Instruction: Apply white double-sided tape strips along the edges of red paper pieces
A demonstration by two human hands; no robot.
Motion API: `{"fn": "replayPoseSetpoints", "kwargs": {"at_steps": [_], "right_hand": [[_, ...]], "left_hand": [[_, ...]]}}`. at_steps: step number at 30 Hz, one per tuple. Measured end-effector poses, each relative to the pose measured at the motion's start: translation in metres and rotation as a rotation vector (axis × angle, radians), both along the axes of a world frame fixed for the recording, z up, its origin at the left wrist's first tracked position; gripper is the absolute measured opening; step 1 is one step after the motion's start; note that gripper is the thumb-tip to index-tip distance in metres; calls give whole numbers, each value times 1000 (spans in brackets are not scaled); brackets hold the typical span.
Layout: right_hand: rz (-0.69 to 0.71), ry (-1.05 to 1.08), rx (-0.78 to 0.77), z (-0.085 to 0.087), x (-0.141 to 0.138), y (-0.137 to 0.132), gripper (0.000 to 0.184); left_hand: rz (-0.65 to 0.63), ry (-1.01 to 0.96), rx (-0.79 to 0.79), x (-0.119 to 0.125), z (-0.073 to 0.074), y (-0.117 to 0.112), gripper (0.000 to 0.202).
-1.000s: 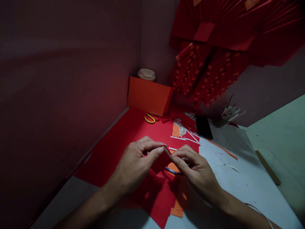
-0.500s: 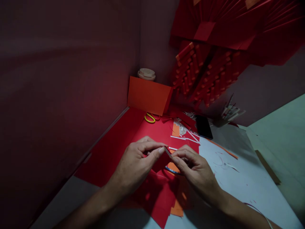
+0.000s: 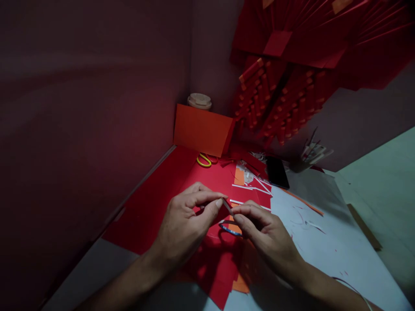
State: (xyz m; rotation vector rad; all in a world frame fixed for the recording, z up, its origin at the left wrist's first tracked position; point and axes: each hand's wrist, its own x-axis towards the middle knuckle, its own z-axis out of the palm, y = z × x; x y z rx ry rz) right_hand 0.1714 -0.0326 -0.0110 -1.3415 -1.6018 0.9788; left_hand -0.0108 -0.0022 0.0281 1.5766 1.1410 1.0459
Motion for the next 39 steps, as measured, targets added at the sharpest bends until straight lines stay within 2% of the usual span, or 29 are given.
{"fn": "replayPoseSetpoints", "kwargs": {"at_steps": [6,11,18,26,34,39], "right_hand": [[-6,161,-154,5,-4,-2,17],[-18,158,-194,4,-3,-4,20],[-41,124,-206,4,-2,-5,23],[-20,129,-204,9,0,-6,19],[-11,48,-142,15,-2,-6,16],[-23,26,-109,19,-2,-6,24]], "left_hand": [[22,-14,31,1,3,-3,14],[33,0,31,1,4,-4,14],[45,5,11,-2,2,-2,14],[51,-66,-113,-6,4,3,16],[62,-107,-116,-6,2,4,17],[89,-108,-99,-6,2,3,16]]}}
